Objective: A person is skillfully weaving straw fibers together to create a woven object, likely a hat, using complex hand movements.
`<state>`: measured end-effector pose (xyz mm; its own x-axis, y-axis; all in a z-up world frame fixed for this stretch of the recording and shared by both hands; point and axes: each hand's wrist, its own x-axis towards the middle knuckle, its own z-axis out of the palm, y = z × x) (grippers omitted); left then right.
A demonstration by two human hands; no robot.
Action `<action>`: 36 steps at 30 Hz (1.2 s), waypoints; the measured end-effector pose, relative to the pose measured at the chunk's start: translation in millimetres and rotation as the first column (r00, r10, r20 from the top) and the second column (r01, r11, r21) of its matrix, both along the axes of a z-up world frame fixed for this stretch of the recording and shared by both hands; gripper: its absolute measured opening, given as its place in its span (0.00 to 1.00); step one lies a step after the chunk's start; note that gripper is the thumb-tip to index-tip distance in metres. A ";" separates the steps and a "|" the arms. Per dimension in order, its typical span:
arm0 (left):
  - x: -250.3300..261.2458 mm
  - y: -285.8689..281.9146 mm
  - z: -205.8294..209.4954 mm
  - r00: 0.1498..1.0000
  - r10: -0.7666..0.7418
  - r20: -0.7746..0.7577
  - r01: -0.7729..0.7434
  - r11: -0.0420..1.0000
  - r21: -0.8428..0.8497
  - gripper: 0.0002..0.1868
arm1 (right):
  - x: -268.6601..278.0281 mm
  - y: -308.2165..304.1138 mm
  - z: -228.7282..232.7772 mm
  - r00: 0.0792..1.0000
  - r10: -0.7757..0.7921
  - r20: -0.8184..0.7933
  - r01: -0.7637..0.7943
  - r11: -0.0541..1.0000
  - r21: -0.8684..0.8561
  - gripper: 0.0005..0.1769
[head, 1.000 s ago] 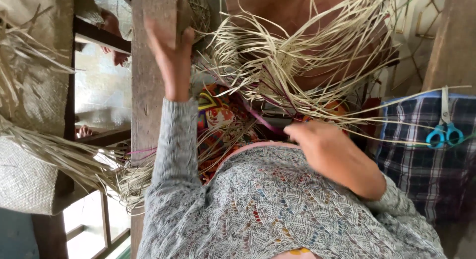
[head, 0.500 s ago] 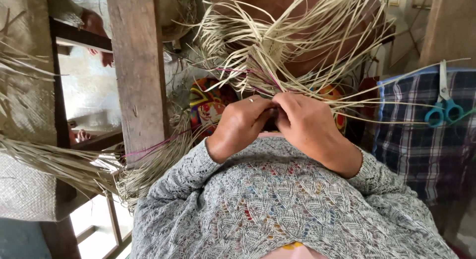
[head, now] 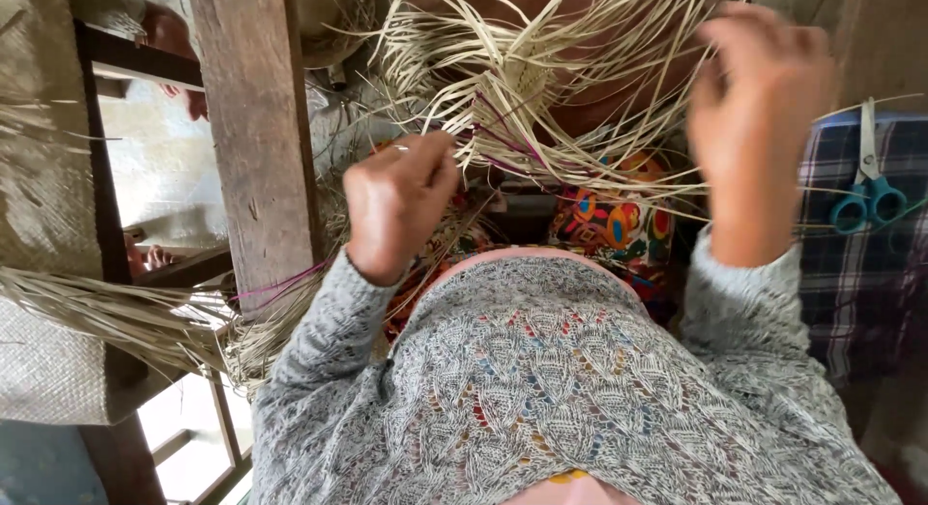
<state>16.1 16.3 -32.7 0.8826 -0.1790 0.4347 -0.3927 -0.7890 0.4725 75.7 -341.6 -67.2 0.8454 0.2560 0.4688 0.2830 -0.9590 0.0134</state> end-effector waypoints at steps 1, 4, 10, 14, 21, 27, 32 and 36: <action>1.9 -6.1 -2.4 0.998 -0.057 0.011 0.057 0.998 0.027 0.05 | -7.2 34.9 25.4 0.984 0.176 0.000 -0.169 0.945 0.279 0.21; 4.3 -24.3 6.7 0.991 -0.130 0.025 0.128 0.988 0.089 0.07 | -29.4 106.4 58.9 0.909 0.412 0.071 -0.382 0.749 0.541 0.19; 11.3 -34.3 13.5 0.979 -0.204 0.019 0.202 0.975 0.092 0.05 | -35.5 120.2 23.3 0.837 0.548 0.002 -0.423 0.644 0.637 0.07; 14.2 -33.3 16.1 0.970 -0.243 -0.026 0.244 0.969 0.048 0.05 | -37.2 125.3 16.2 0.837 0.546 -0.017 -0.420 0.663 0.619 0.04; 48.3 20.3 -10.3 0.959 -0.086 0.270 -0.024 0.925 0.380 0.05 | -14.2 94.6 3.8 0.862 0.477 -0.170 -0.334 0.788 0.518 0.05; 83.7 71.8 27.9 0.934 0.148 0.326 -0.293 0.838 0.461 0.08 | 22.5 83.3 5.4 0.888 0.443 -0.126 -0.342 0.818 0.463 0.04; 94.9 35.6 9.8 0.995 -0.098 0.025 0.092 0.979 0.181 0.28 | 55.1 101.9 6.0 0.758 0.634 -0.155 -0.401 0.640 0.655 0.05; 104.3 1.3 -13.6 0.989 -0.149 0.002 0.144 0.963 0.229 0.20 | 61.4 112.8 14.5 0.691 0.675 -0.260 -0.251 0.561 0.789 0.04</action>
<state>120.4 17.6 -46.4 0.8313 -0.4021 0.3837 -0.5193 -0.8080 0.2782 137.1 -228.8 -52.7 0.8378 0.4889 0.2431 0.4450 -0.3533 -0.8229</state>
